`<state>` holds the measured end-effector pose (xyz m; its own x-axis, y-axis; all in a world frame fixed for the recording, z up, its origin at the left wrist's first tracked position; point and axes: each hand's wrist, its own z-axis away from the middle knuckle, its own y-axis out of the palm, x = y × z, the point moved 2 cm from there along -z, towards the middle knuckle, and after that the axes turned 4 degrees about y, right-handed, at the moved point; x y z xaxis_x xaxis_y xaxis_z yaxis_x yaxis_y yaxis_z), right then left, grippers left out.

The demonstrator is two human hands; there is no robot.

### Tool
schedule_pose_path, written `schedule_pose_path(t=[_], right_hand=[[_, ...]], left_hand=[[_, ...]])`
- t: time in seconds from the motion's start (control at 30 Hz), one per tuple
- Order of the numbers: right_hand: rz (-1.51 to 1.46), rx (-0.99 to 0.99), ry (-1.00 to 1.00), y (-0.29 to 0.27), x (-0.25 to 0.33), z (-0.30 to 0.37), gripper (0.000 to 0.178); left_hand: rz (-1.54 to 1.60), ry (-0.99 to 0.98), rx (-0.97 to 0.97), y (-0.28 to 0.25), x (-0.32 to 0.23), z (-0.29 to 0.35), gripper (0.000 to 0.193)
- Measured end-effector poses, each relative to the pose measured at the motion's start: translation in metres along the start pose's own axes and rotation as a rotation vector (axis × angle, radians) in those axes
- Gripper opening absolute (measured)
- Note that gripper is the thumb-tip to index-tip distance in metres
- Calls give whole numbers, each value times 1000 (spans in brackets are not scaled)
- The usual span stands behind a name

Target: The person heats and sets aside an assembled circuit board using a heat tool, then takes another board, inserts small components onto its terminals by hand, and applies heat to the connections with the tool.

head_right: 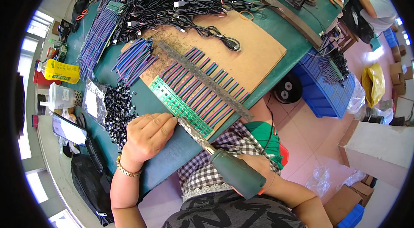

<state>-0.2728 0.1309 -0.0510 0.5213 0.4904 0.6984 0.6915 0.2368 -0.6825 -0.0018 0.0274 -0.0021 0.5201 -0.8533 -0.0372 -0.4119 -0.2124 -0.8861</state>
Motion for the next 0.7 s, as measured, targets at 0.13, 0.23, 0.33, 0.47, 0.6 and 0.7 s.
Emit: schedule_pose_path(t=[0.13,0.23,0.33,0.47,0.6,0.7], right_hand=[[-23,-11,14,1,-2,3,33],[-12,18,65,1,-2,2,32],[-4,21,31,-3,2,-3,27],[-58,14,117,-3,5,1,23],[-149,9,267,1,-1,10,18],[-85,2,187,-6,5,1,14]], left_hand=[[1,-4,-5,0,0,-1,23],[0,-7,-10,-1,0,-2,22],[-6,-9,-11,-1,-1,-1,22],[-14,-9,-18,0,-1,-1,22],[-14,-6,-26,0,0,-2,22],[-15,-9,-21,0,1,-1,22]])
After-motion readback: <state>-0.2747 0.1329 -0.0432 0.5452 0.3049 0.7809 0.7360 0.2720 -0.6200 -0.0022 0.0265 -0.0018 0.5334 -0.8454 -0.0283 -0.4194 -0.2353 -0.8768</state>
